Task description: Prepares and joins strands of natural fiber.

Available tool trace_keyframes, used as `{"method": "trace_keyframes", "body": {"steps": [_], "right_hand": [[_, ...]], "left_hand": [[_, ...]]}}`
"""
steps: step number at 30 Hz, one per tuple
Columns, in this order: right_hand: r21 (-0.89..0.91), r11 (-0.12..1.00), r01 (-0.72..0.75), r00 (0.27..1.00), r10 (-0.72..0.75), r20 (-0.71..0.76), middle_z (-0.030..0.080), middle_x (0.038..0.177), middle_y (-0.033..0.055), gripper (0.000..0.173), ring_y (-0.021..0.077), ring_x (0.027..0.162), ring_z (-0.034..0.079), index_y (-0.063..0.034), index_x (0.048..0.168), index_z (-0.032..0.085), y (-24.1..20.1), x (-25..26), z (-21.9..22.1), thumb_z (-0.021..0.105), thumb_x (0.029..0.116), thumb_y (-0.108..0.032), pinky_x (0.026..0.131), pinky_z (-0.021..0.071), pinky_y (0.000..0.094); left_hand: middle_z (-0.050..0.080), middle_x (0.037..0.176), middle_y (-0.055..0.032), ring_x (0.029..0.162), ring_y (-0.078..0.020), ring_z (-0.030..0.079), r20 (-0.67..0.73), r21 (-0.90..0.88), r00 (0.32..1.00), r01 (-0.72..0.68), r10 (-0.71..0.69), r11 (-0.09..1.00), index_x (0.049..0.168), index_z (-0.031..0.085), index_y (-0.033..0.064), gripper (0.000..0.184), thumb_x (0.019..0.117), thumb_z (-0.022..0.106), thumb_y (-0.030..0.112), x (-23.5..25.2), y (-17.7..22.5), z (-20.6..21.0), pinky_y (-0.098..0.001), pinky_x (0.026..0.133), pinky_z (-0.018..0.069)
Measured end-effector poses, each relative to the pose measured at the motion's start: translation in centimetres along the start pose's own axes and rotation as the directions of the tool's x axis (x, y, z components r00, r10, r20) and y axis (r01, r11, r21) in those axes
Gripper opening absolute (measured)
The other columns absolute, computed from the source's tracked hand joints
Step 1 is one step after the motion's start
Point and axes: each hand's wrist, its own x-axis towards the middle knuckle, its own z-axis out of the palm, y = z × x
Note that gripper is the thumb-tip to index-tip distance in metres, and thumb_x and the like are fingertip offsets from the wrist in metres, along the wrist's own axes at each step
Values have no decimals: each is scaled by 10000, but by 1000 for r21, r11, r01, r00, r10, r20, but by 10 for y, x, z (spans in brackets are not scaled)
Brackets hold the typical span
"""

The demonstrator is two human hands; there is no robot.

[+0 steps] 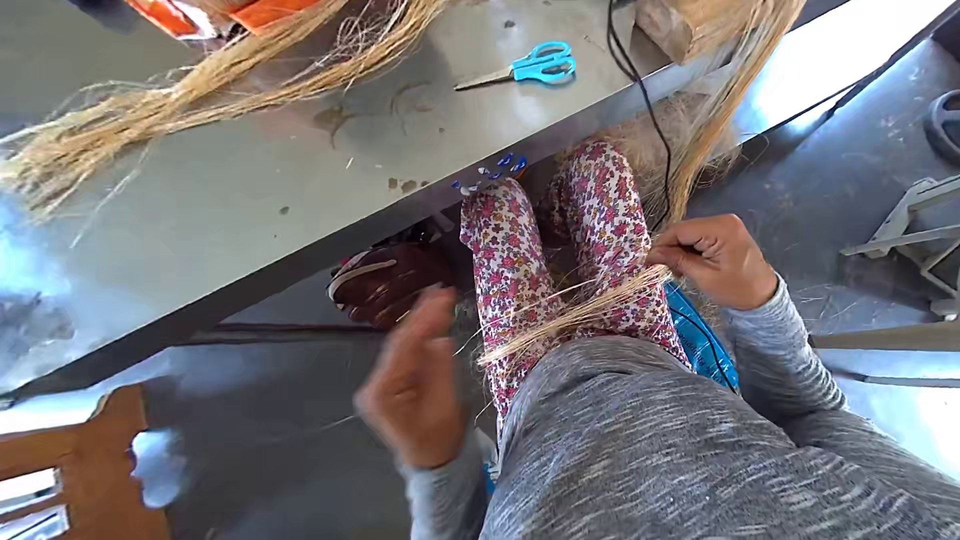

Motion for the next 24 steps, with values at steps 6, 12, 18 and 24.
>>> {"method": "trace_keyframes", "body": {"steps": [6, 12, 18, 24], "right_hand": [[6, 994, 106, 993, -106, 52, 652, 705, 34, 172, 12, 595, 550, 10, 816, 714, -18, 1, 38, 654, 940, -92, 555, 467, 157], [-24, 991, 129, 989, -127, 74, 666, 724, 33, 182, 5, 615, 561, 5, 822, 721, -13, 3, 43, 635, 957, -82, 570, 473, 157], [-24, 999, 35, 992, -37, -118, 699, 779, 55, 188, 3, 644, 593, 52, 910, 719, 8, 7, 32, 599, 984, -73, 621, 516, 180], [122, 977, -173, 900, 207, -384, 654, 751, -66, 164, -51, 594, 551, 6, 989, 702, 35, 1, 22, 576, 1016, -95, 550, 475, 141]], "left_hand": [[728, 1189, -188, 1172, -255, 688, 392, -16, 909, -147, 141, 989, 1189, 709, -71, 283, 961, 641, 83, 17, -7, 99, -394, 1041, 539], [711, 827, -72, 666, -26, 634, 266, -188, 964, 23, 28, 982, 976, 722, -60, 119, 953, 627, 8, -2, -24, 113, -178, 628, 550], [716, 787, -33, 653, -1, 640, 235, -191, 971, 80, -34, 978, 948, 714, -52, 106, 954, 620, -4, -2, -34, 114, -170, 632, 556], [693, 746, 40, 628, 28, 599, 229, -277, 956, 245, -184, 929, 943, 703, -14, 115, 955, 590, -23, -5, -38, 113, -147, 598, 509]]}}
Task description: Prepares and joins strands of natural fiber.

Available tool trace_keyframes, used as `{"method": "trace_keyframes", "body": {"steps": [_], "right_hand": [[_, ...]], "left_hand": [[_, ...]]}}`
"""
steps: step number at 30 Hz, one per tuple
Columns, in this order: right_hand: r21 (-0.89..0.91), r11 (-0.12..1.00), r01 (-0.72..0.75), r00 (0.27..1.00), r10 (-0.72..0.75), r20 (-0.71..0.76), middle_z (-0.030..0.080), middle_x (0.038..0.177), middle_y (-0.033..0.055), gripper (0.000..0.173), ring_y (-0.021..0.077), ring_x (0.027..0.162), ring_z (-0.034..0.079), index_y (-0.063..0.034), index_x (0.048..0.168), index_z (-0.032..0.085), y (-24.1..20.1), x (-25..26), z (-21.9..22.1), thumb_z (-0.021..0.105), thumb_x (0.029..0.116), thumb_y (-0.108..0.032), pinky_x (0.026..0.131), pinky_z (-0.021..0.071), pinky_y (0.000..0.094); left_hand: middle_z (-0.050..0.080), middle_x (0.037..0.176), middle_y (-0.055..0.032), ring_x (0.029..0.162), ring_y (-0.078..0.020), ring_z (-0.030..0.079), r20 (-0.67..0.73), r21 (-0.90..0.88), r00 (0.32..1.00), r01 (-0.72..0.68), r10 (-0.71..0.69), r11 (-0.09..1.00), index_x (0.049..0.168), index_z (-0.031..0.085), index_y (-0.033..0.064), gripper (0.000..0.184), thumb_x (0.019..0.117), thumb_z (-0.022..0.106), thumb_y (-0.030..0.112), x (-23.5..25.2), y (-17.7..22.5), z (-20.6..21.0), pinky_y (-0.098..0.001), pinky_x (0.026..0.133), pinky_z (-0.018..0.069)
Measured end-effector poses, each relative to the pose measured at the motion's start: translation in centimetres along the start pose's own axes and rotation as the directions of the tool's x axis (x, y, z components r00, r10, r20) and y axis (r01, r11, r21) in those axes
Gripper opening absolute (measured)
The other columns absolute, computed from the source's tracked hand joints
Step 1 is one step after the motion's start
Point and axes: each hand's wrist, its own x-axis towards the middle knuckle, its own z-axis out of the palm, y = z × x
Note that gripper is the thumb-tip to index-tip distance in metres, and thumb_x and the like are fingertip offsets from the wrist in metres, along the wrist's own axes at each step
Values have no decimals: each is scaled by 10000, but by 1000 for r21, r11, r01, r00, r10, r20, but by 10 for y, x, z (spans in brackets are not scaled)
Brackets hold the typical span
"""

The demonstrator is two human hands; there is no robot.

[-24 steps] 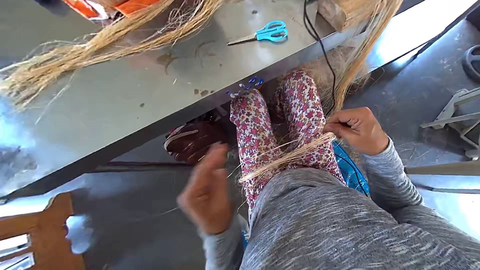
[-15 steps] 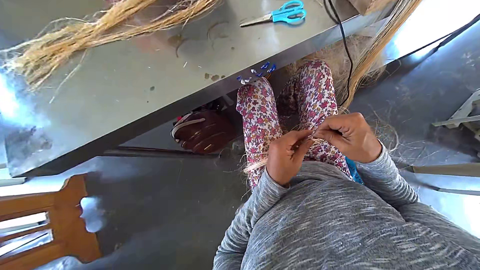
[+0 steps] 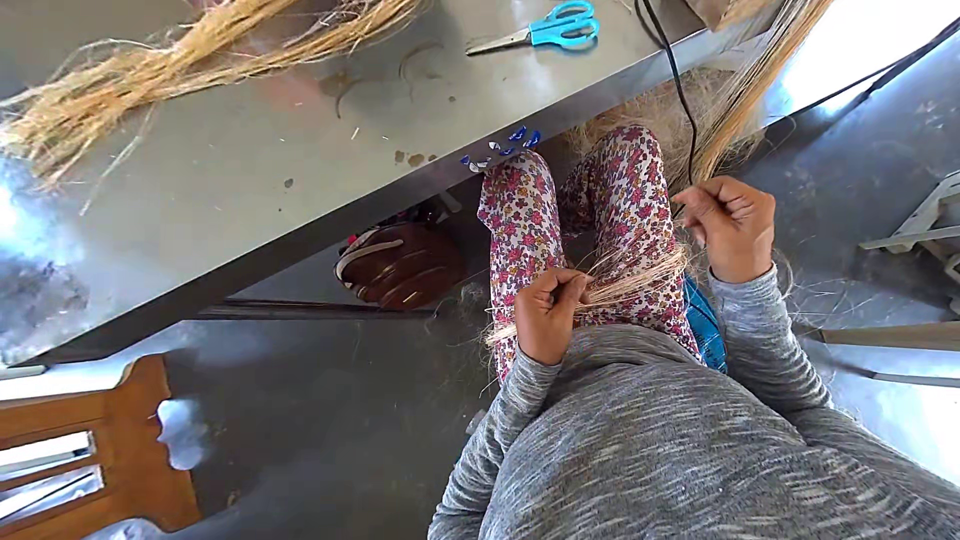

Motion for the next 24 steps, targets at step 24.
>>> {"method": "trace_keyframes", "body": {"steps": [24], "right_hand": [[44, 968, 248, 965, -251, 72, 742, 916, 56, 148, 31, 757, 684, 46, 1054, 723, -25, 71, 39, 662, 953, -43, 702, 587, 205]], "left_hand": [[703, 803, 110, 603, 52, 567, -69, 99, 986, -146, 153, 984, 991, 711, 83, 109, 991, 605, 60, 72, 44, -79, -134, 546, 475]]}}
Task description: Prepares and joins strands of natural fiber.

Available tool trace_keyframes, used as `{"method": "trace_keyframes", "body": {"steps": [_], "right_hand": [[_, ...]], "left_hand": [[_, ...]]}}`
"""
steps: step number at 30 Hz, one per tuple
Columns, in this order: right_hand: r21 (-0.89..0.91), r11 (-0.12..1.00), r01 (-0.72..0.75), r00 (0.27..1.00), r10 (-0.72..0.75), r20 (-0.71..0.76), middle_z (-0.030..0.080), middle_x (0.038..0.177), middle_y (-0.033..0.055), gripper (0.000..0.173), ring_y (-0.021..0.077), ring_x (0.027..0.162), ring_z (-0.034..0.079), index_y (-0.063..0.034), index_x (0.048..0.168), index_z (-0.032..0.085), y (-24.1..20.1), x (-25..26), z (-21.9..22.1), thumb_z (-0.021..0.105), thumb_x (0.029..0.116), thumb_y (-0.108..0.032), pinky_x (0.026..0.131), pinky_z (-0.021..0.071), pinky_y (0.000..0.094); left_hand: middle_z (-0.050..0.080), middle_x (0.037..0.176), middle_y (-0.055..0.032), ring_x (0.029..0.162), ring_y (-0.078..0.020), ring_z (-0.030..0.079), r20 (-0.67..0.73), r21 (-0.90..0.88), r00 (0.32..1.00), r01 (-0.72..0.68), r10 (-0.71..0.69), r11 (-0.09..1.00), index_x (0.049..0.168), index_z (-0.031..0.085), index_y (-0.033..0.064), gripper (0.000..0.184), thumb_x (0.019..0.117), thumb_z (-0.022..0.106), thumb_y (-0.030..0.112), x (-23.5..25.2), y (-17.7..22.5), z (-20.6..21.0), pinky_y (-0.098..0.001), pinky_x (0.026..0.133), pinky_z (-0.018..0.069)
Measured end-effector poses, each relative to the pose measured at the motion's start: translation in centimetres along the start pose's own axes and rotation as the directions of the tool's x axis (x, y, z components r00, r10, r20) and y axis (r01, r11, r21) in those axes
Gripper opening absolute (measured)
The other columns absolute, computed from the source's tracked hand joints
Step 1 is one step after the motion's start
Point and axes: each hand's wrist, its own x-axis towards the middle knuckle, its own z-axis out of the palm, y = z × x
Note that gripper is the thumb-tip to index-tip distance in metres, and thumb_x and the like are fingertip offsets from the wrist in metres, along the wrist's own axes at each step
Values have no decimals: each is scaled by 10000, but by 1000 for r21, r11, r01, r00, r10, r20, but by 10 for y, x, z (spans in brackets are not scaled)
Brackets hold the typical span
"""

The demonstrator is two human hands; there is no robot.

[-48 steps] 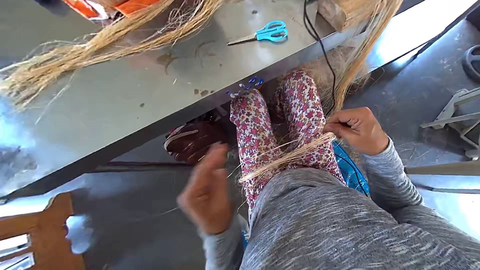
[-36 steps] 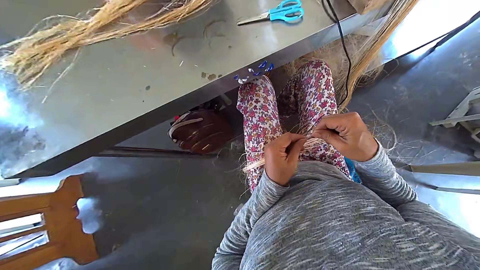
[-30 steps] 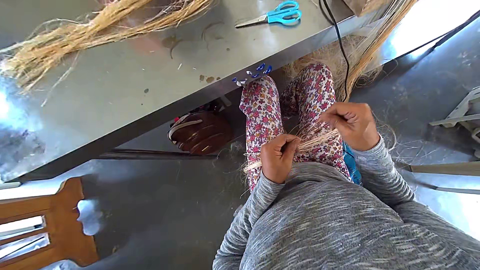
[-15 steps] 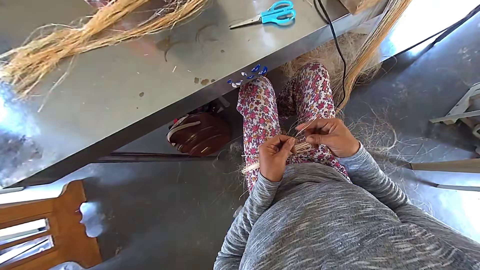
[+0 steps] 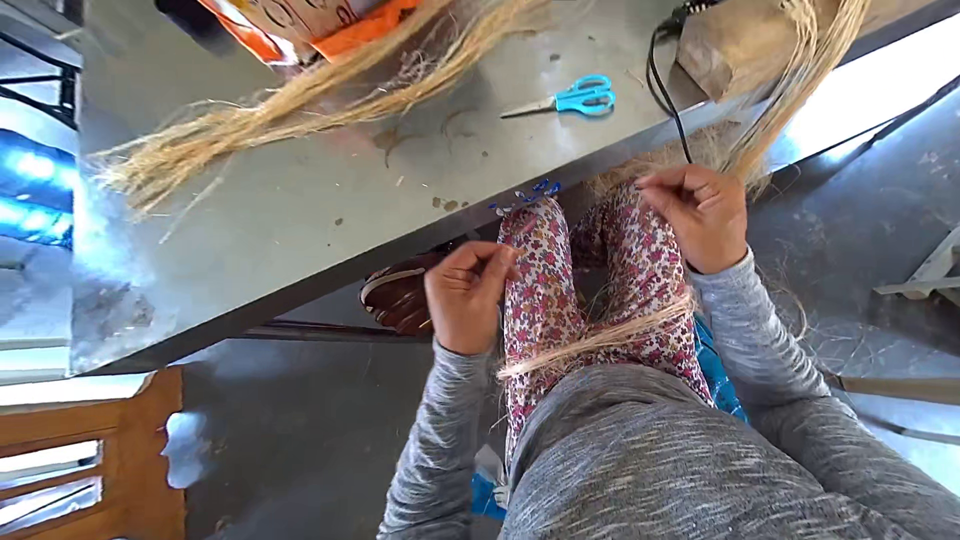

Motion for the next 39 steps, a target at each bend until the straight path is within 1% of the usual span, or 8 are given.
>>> {"method": "trace_keyframes", "body": {"steps": [4, 7, 10, 16, 22, 26, 33, 39], "right_hand": [[-416, 876, 244, 967, -254, 32, 747, 1016, 205, 196, 295, 927, 724, 44, 1035, 763, 17, 73, 10, 598, 975, -42, 856, 582, 399], [-556, 790, 256, 962, -151, 229, 731, 1142, 231, 263, 442, 1139, 660, 45, 1121, 746, 27, 114, 24, 526, 983, 4, 1000, 509, 544], [-654, 712, 257, 921, 25, 388, 712, 1161, 253, 276, 477, 1184, 621, 42, 1180, 724, 37, 139, 38, 542, 973, 30, 981, 497, 614], [-787, 593, 172, 852, 312, 422, 664, 1157, 286, 250, 493, 1203, 570, 69, 1105, 729, 32, 160, 51, 618, 883, 98, 953, 486, 630], [-883, 462, 79, 796, 504, 335, 663, 1180, 241, 207, 456, 1168, 603, 27, 1086, 730, 22, 174, 58, 711, 896, -54, 878, 514, 636], [-943, 332, 6, 711, 662, 238, 701, 988, 234, 275, 430, 981, 677, 18, 946, 712, 15, 191, 60, 776, 864, -237, 766, 506, 646], [-876, 438, -201, 797, 593, 114, 687, 945, 250, 262, 455, 955, 668, 45, 978, 691, 16, 170, 50, 767, 861, -176, 767, 504, 653], [-706, 664, -247, 950, 311, -41, 692, 907, 266, 230, 441, 833, 674, 79, 1018, 699, 41, 149, 42, 765, 847, -60, 751, 517, 639]], "left_hand": [[678, 754, 126, 558, 85, 516, 57, 172, 997, -52, 42, 984, 957, 698, 69, 85, 985, 618, 79, 61, 23, -27, -106, 525, 437], [665, 717, 107, 539, 85, 494, 90, 237, 996, -45, 24, 971, 943, 719, 39, 88, 972, 645, 77, 102, 25, -34, -112, 516, 416], [646, 668, 89, 505, 77, 470, 103, 228, 995, -24, 1, 973, 926, 739, 25, 73, 953, 684, 66, 136, 19, -36, -116, 483, 393], [633, 644, 59, 483, 47, 437, 227, 179, 968, 64, -104, 982, 919, 743, 16, 81, 961, 680, 46, 184, 4, -40, -138, 466, 358], [607, 642, 45, 461, 25, 395, 349, 52, 886, 308, -306, 950, 919, 722, 9, 130, 997, 622, 36, 225, -35, -35, -145, 439, 318], [603, 640, 30, 461, 14, 416, 407, -1, 840, 394, -359, 919, 919, 700, 1, 132, 1005, 604, 30, 237, -54, -20, -143, 438, 329], [612, 664, 12, 436, 12, 370, 329, -87, 893, 353, -307, 932, 917, 692, 19, 140, 1016, 595, 36, 227, -66, -18, -134, 411, 295], [615, 662, 6, 455, 13, 406, 235, -205, 898, 420, -372, 884, 920, 680, -2, 123, 1009, 596, 5, 228, -61, -15, -133, 433, 323]]}}
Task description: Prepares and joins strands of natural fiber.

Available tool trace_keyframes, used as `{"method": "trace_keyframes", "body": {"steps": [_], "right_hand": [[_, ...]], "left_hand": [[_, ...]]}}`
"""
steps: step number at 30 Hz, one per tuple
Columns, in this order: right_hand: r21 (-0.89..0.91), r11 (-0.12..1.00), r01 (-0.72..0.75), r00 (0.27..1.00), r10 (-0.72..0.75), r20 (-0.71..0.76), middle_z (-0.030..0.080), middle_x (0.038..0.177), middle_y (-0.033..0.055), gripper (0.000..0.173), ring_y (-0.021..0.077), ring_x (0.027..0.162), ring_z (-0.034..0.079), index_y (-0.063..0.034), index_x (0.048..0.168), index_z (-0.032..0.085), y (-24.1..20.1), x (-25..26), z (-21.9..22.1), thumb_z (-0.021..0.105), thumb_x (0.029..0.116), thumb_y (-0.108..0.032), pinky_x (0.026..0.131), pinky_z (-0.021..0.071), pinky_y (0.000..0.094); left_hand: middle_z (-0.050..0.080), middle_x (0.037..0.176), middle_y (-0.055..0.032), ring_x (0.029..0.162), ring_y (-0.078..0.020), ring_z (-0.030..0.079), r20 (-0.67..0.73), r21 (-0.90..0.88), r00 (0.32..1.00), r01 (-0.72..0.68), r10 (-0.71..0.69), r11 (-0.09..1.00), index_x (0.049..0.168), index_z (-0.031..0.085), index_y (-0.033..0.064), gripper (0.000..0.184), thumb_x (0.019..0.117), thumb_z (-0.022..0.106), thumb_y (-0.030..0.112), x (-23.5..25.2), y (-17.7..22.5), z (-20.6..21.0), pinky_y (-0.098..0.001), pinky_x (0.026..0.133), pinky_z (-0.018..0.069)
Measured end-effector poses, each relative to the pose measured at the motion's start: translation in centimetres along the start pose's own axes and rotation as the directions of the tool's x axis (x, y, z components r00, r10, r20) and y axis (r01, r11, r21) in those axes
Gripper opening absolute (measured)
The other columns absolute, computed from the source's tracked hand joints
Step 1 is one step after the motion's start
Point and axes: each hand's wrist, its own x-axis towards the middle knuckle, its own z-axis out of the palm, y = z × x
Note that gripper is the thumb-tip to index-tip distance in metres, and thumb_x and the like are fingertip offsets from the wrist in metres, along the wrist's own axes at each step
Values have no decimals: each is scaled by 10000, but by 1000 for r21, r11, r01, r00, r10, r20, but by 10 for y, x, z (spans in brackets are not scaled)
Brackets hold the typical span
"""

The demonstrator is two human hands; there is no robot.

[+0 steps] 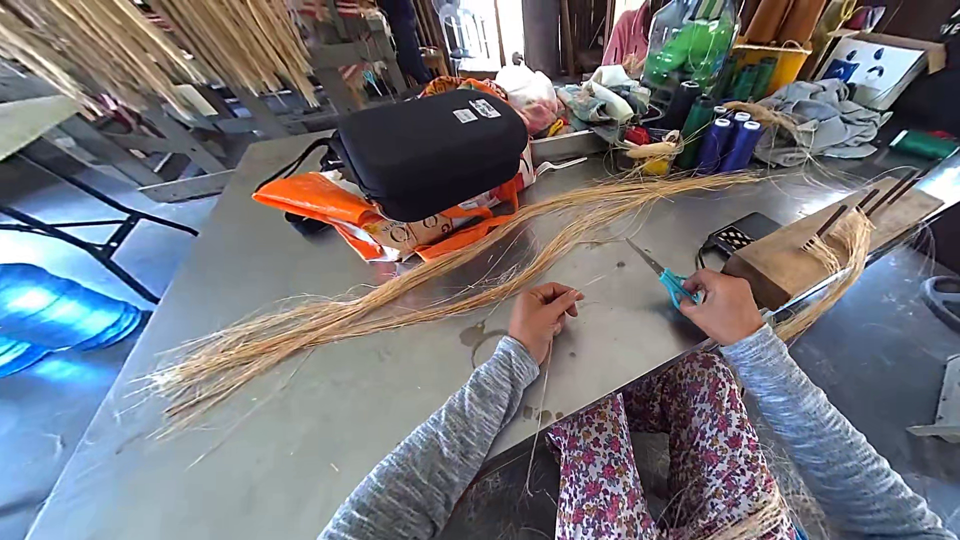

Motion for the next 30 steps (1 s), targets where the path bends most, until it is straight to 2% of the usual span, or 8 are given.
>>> {"method": "trace_keyframes", "body": {"steps": [3, 7, 12, 16, 18, 21, 24, 30], "right_hand": [[71, 997, 43, 993, -35, -109, 702, 929, 242, 241, 369, 763, 678, 77, 1067, 708, 11, -3, 10, 749, 857, -32, 721, 552, 566], [176, 983, 49, 990, -25, -137, 712, 964, 222, 197, 286, 707, 654, 69, 1067, 732, 19, -4, 10, 705, 897, -28, 688, 552, 481], [445, 893, 67, 996, -82, 16, 713, 869, 57, 214, 29, 565, 590, 21, 1107, 666, 18, -7, 5, 654, 933, -103, 517, 502, 197], [439, 890, 125, 971, -201, 130, 648, 831, 15, 472, -12, 599, 503, 52, 1145, 660, 15, -14, -1, 719, 876, -331, 550, 431, 171], [441, 884, 151, 950, -253, 182, 631, 786, -31, 470, -49, 598, 494, 32, 1086, 673, 13, -15, -3, 711, 860, -378, 550, 417, 136], [422, 892, 160, 925, -286, 252, 632, 783, -9, 493, -32, 604, 490, 42, 1052, 690, 7, -16, -5, 752, 824, -391, 545, 398, 144], [432, 890, 144, 913, -288, 288, 610, 762, -47, 481, -69, 595, 468, 26, 1035, 694, 2, -15, -5, 765, 812, -395, 537, 379, 116], [469, 872, 139, 917, -293, 272, 627, 762, -51, 440, -82, 600, 470, 20, 1020, 703, -4, -11, 0, 768, 824, -368, 542, 378, 104]], "left_hand": [[616, 654, 7, 452, 14, 402, -16, -72, 1000, 7, -8, 997, 913, 678, -4, 144, 1013, 575, -10, 0, 0, 1, -130, 433, 323], [617, 642, 3, 445, 12, 406, -47, -121, 999, -14, 8, 993, 901, 687, -9, 160, 1011, 571, -20, 1, -2, 0, -129, 432, 327], [617, 642, -3, 444, 10, 404, -66, -137, 998, -7, -2, 990, 907, 692, -15, 161, 1010, 568, -29, 0, 0, 1, -131, 428, 326], [625, 642, -2, 444, 11, 412, -68, -148, 998, 0, -10, 989, 897, 685, -10, 166, 1009, 565, -34, -1, 1, 1, -129, 428, 328], [625, 649, 2, 448, 15, 410, -62, -138, 998, -8, -1, 990, 899, 677, -1, 167, 1014, 558, -25, -1, 0, 1, -127, 432, 326], [629, 649, 3, 447, 16, 414, -58, -135, 998, -11, 3, 991, 896, 677, -1, 167, 1012, 560, -26, -1, -1, 1, -128, 430, 326], [633, 648, 7, 447, 21, 411, -45, -127, 999, -13, 7, 992, 893, 686, 5, 172, 1009, 563, -27, -1, -2, 1, -125, 430, 322], [626, 638, 5, 446, 17, 410, -31, -108, 999, -10, 6, 994, 892, 694, -5, 166, 997, 573, -47, -1, -1, 1, -127, 433, 329]]}}
